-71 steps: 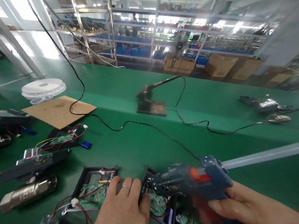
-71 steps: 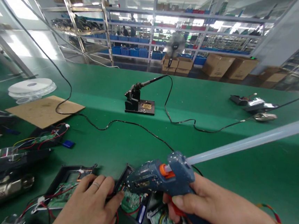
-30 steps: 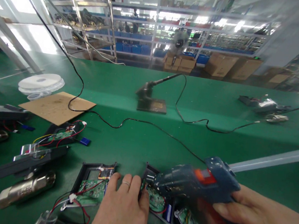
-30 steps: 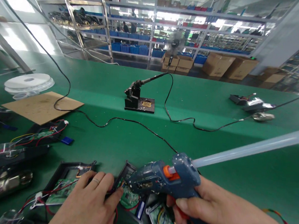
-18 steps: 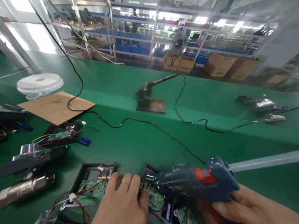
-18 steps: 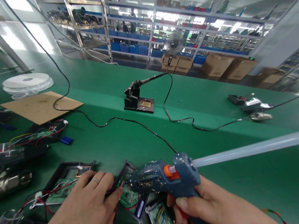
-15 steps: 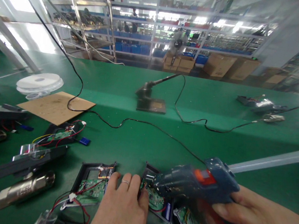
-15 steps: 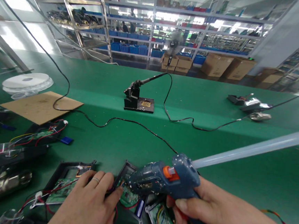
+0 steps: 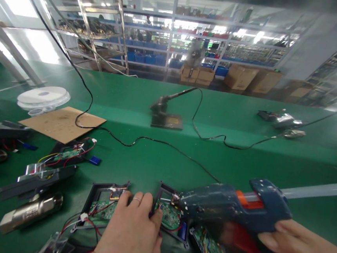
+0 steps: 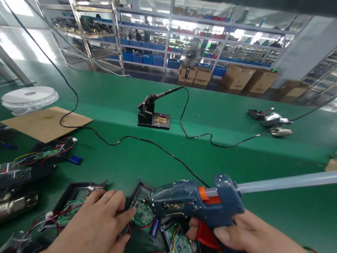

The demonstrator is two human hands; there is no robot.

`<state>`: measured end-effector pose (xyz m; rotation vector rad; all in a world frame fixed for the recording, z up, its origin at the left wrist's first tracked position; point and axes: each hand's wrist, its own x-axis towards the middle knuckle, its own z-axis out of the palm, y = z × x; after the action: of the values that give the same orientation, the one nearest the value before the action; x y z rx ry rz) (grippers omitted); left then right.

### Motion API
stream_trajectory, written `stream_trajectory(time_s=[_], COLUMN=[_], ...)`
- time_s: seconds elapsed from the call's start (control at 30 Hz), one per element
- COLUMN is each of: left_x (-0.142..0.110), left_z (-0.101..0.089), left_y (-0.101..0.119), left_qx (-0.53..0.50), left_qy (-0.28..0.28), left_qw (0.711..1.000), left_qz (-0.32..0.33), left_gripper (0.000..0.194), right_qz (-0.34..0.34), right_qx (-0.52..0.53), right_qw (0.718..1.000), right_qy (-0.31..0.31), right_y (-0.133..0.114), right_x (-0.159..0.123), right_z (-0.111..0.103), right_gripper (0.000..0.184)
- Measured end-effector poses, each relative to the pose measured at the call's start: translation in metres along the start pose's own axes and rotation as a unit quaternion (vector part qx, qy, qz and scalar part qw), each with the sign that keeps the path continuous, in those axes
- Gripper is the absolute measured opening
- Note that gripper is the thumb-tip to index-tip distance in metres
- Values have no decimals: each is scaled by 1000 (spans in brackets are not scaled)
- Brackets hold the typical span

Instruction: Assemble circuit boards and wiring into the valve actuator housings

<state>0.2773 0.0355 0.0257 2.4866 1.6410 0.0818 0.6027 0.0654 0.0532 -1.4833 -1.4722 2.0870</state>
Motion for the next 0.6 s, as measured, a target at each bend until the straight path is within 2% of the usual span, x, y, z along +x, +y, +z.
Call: stream_trajectory(time_s=[0.17, 0.23, 0.33, 0.4, 0.5, 0.6], left_x=[-3, -7, -14, -16, -16, -14], left_z=[-13, -18, -21, -17, -4, 11], left_y=[-5, -7, -7, -3, 5, 12], left_qx=[-11, -7, 24, 55, 98, 127], left_qy=[-66, -53, 43, 130, 217, 260], left_qw=[998, 998, 997, 980, 931, 896], left_qz=[6, 14, 61, 140, 278, 337], left_gripper=[28, 26, 28, 34, 32, 24], right_qz=[-24, -34, -51, -48, -25, 6], right_qx=[27, 48, 61, 74, 88, 74], right_qw=[998, 995, 993, 991, 987, 990], right_qy=[51, 78, 82, 99, 132, 122], right_y=[27, 26, 16, 16, 35, 63], right_x=[-25, -36, -52, -63, -78, -89], right_z=[-11, -9, -1, 3, 2, -3], right_gripper=[63, 68, 61, 51, 49, 48])
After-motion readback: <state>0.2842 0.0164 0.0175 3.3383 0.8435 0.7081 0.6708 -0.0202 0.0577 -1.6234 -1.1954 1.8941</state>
